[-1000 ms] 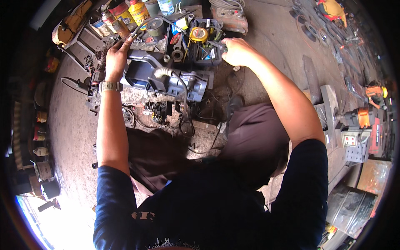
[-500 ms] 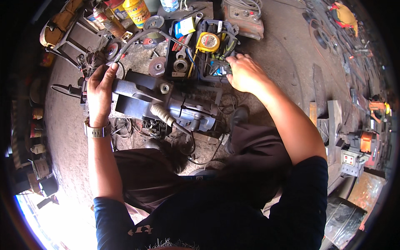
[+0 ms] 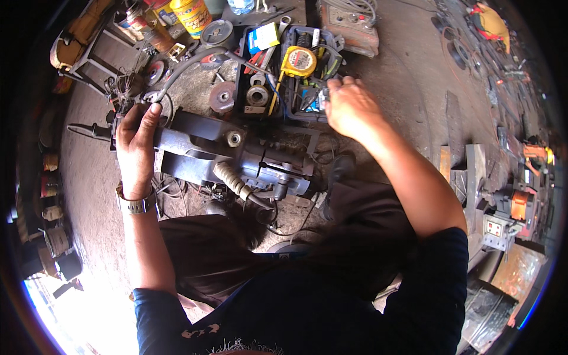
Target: The person sits on the floor and uses pliers to remove a small metal pin from a gray electrical device. They then manipulate the device's internal components with their fingers and reposition the device on the workbench.
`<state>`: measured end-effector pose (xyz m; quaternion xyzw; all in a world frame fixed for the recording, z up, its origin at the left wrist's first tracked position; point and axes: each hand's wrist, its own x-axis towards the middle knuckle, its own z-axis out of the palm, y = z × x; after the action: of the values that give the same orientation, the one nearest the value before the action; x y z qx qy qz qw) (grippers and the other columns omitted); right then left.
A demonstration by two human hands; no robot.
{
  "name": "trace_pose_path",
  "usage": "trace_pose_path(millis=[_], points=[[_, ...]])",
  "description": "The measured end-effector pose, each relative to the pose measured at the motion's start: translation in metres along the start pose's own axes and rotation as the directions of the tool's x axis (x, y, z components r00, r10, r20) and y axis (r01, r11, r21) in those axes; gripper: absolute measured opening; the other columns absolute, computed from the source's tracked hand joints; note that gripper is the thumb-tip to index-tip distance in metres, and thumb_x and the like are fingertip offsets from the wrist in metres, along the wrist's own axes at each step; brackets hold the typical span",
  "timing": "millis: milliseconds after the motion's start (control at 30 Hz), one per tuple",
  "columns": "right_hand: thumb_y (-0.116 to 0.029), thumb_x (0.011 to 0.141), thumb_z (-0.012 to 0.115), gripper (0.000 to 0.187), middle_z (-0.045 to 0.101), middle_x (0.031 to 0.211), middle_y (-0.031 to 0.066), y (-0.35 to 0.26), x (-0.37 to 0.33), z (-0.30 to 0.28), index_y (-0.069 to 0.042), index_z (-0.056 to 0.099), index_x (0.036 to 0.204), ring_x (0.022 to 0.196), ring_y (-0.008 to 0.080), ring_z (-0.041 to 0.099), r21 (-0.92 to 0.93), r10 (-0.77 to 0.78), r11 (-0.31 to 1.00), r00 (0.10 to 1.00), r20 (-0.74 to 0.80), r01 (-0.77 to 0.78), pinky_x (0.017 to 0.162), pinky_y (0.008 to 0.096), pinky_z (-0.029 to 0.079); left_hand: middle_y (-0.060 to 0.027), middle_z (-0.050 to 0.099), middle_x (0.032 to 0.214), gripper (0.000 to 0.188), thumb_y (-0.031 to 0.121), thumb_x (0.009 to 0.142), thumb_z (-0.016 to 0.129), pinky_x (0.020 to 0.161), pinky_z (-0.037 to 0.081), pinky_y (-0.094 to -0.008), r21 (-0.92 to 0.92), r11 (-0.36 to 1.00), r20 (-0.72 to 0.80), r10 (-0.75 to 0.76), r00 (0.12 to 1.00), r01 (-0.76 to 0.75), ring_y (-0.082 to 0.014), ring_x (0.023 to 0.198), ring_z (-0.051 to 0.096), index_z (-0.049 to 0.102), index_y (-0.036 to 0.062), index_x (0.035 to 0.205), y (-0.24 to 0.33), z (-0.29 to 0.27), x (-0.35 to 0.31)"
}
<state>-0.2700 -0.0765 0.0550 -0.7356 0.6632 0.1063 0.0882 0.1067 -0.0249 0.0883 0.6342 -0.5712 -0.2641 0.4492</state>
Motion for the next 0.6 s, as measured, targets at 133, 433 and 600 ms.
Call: trace_pose_path(millis=[133,433,600], points=[[-0.026,0.099,0.068,0.061,0.052,0.147,0.0290,-0.014,0.005,0.024,0.002,0.051,0.151,0.139,0.0426,0.052,0.012,-0.093,0.996,0.995,-0.037,0.094,0.117,0.0486,0.047,0.0079,0.046,0.067,0.042,0.031,0.102,0.078,0.056,0.028,-0.0262,-0.005,1.000,-0.019,0.008,1.000,-0.008,-0.0047,0.064,0.035,0.058,0.0052,0.076,-0.004,-0.001,-0.002],[-0.020,0.095,0.074,0.063,0.052,0.146,0.0263,-0.014,0.007,0.039,0.000,0.053,0.151,0.137,0.0430,0.050,0.029,-0.171,0.984,0.975,-0.145,0.177,0.117,0.0489,0.045,0.0038,0.050,0.067,0.043,0.033,0.100,0.079,0.057,0.034,-0.0281,-0.056,0.998,-0.001,0.029,1.000,-0.029,-0.0069,0.066,0.039,0.061,0.0006,0.079,-0.003,-0.004,-0.007],[-0.019,0.096,0.073,0.061,0.052,0.147,0.0279,-0.014,0.007,0.057,0.001,0.053,0.151,0.136,0.0448,0.050,-0.001,-0.213,0.976,0.950,-0.229,0.218,0.117,0.0491,0.044,0.0037,0.051,0.068,0.043,0.034,0.100,0.079,0.058,0.035,-0.0274,-0.044,0.999,0.010,0.016,1.000,-0.016,-0.0065,0.067,0.040,0.062,0.0006,0.080,-0.004,-0.005,-0.006]])
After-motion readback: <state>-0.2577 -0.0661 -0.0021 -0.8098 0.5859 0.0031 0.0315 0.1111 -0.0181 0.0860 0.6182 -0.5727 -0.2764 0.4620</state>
